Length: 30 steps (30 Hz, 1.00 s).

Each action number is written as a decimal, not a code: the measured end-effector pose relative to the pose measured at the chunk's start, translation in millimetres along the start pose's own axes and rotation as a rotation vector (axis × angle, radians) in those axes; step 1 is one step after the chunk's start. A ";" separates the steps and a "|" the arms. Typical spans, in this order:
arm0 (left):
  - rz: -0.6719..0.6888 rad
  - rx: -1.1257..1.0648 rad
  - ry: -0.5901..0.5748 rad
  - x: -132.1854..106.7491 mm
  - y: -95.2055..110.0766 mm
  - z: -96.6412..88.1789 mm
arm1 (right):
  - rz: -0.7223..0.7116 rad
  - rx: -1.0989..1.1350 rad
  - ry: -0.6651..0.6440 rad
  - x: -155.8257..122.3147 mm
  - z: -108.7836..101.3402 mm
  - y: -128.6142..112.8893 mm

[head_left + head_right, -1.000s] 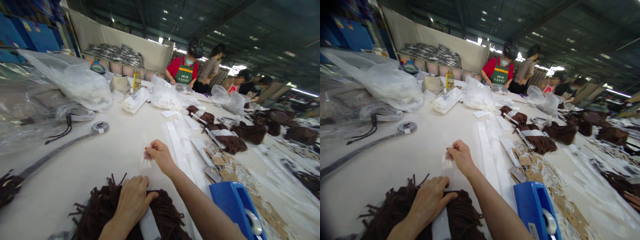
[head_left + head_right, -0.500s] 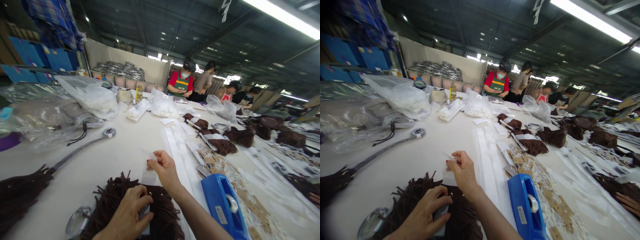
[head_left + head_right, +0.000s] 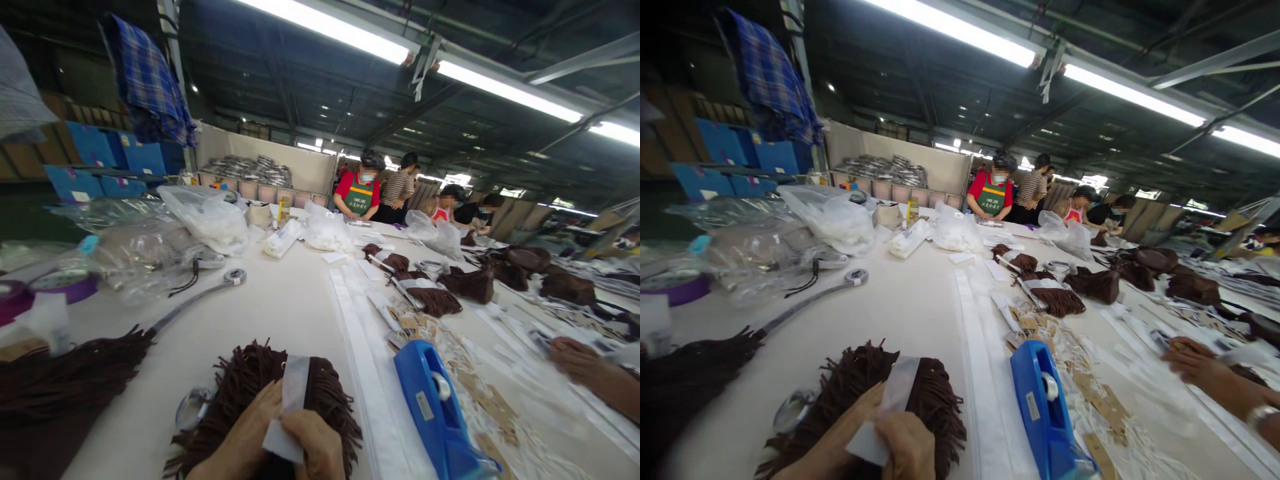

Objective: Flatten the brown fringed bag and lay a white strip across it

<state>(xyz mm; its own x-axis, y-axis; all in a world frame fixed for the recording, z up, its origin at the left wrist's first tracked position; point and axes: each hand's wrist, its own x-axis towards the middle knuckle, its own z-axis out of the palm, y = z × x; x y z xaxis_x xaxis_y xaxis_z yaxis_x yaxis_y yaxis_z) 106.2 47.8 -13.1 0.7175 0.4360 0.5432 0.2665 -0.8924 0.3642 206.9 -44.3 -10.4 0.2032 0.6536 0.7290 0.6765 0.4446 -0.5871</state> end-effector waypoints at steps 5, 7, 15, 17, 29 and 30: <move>-0.144 -0.220 -0.069 -9.9 -6.4 -5.5 | -0.281 -0.228 0.024 -28.2 13.0 7.9; -0.185 -0.230 -0.048 -13.2 -7.8 -7.2 | -0.368 -0.302 -0.080 -28.8 8.4 8.1; 0.037 -0.029 -0.112 -4.8 7.0 -40.1 | -0.457 -0.359 -0.167 -28.7 -1.8 1.4; 0.202 0.057 -0.211 -4.7 10.1 -40.0 | -0.385 -0.334 -0.224 -27.7 -3.7 -5.4; 0.477 0.249 -0.358 -33.2 2.7 -39.1 | -0.329 -0.313 -0.386 -38.0 -28.0 -15.8; 0.489 0.259 -0.349 -33.0 1.4 -38.0 | -0.344 -0.307 -0.394 -34.4 -27.8 -11.6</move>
<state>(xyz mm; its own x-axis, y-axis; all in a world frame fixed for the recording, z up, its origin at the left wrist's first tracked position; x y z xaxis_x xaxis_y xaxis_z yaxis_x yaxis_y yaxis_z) 58.4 36.5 -1.8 0.9505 -0.0520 0.3063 -0.0287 -0.9964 -0.0800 211.6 -89.0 -18.9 -0.3013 0.7076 0.6392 0.8419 0.5121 -0.1701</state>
